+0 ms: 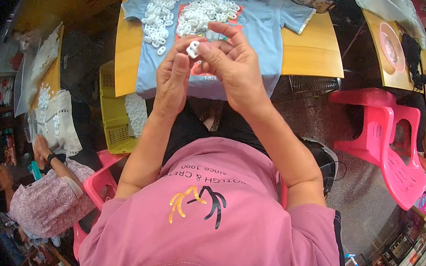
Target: Sorting and inspecting small white plastic hooks or clips on a workbench.
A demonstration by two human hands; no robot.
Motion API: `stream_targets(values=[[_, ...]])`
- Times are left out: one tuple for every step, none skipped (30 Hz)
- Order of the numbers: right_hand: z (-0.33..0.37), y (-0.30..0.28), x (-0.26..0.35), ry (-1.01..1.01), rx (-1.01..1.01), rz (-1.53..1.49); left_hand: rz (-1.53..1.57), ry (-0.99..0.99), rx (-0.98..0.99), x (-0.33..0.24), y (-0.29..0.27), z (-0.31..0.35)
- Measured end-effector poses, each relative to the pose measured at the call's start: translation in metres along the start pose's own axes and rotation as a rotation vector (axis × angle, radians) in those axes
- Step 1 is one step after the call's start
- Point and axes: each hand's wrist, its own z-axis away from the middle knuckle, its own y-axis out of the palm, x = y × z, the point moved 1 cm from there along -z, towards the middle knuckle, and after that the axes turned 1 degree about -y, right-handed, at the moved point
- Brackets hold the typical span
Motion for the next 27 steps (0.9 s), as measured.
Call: stream_targets(values=[[0.001, 0.001, -0.002, 0.027, 0.029, -0.006, 0.009, 0.012, 0.062, 0.0, -0.001, 0.0], [0.002, 0.002, -0.005, 0.054, 0.058, -0.011, 0.019, 0.023, 0.124, -0.001, -0.001, 0.0], [0.003, 0.004, -0.007, 0.049, 0.057, -0.011, 0.019, 0.025, 0.129, -0.002, -0.002, 0.001], [0.004, 0.005, -0.009, 0.063, 0.064, -0.026, 0.053, 0.014, 0.146, -0.003, -0.002, 0.003], [0.005, 0.007, -0.011, 0.077, 0.07, -0.042, 0.087, 0.002, 0.163, -0.005, -0.002, 0.005], [0.007, 0.01, -0.014, 0.083, 0.071, -0.047, 0.19, -0.053, 0.126, -0.006, -0.002, 0.009], [0.008, 0.013, -0.017, 0.078, 0.067, -0.046, 0.192, -0.054, 0.131, -0.005, -0.004, 0.011], [0.009, 0.017, -0.02, 0.059, 0.078, -0.052, 0.238, -0.043, 0.115, -0.003, -0.006, 0.013], [0.009, 0.02, -0.022, 0.042, 0.093, -0.058, 0.282, -0.031, 0.095, -0.004, -0.007, 0.014], [0.01, 0.02, -0.027, 0.057, 0.106, -0.037, 0.33, -0.024, 0.065, -0.005, -0.007, 0.016], [0.009, 0.022, -0.028, 0.057, 0.106, -0.037, 0.331, -0.024, 0.065, -0.005, -0.009, 0.017], [0.008, 0.025, -0.028, 0.055, 0.122, -0.03, 0.342, -0.001, 0.064, -0.005, -0.012, 0.018], [0.008, 0.027, -0.028, 0.053, 0.138, -0.023, 0.354, 0.022, 0.063, -0.006, -0.015, 0.019], [0.007, 0.025, -0.029, 0.042, 0.179, -0.026, 0.39, -0.015, 0.048, -0.006, -0.018, 0.02], [0.007, 0.026, -0.03, 0.044, 0.177, -0.025, 0.392, -0.017, 0.047, -0.007, -0.021, 0.021], [0.006, 0.028, -0.031, 0.031, 0.189, -0.021, 0.401, -0.025, 0.056, -0.008, -0.023, 0.021], [0.006, 0.029, -0.032, 0.018, 0.201, -0.018, 0.41, -0.033, 0.066, -0.008, -0.024, 0.022], [0.006, 0.029, -0.032, 0.02, 0.201, -0.017, 0.41, -0.032, 0.063, -0.009, -0.025, 0.022], [0.006, 0.029, -0.033, 0.031, 0.202, -0.008, 0.405, -0.033, 0.073, -0.009, -0.026, 0.023], [0.007, 0.028, -0.033, 0.042, 0.203, 0.003, 0.4, -0.033, 0.082, -0.01, -0.027, 0.023], [0.007, 0.028, -0.032, 0.041, 0.202, 0.004, 0.401, -0.033, 0.084, -0.01, -0.028, 0.024], [0.008, 0.027, -0.032, 0.095, 0.19, 0.015, 0.401, -0.107, 0.062, -0.01, -0.03, 0.027], [0.009, 0.027, -0.032, 0.149, 0.179, 0.025, 0.4, -0.18, 0.04, -0.012, -0.032, 0.031], [0.008, 0.022, -0.031, 0.145, 0.174, 0.028, 0.404, -0.182, 0.045, -0.014, -0.034, 0.033], [0.007, 0.015, -0.031, 0.182, 0.242, 0.149, 0.298, -0.139, 0.004, -0.017, -0.039, 0.036], [0.004, 0.008, -0.029, 0.22, 0.312, 0.27, 0.192, -0.094, -0.039, -0.021, -0.046, 0.041], [0.001, 0.002, -0.024, 0.221, 0.311, 0.27, 0.214, -0.11, -0.035, -0.025, -0.063, 0.049]])
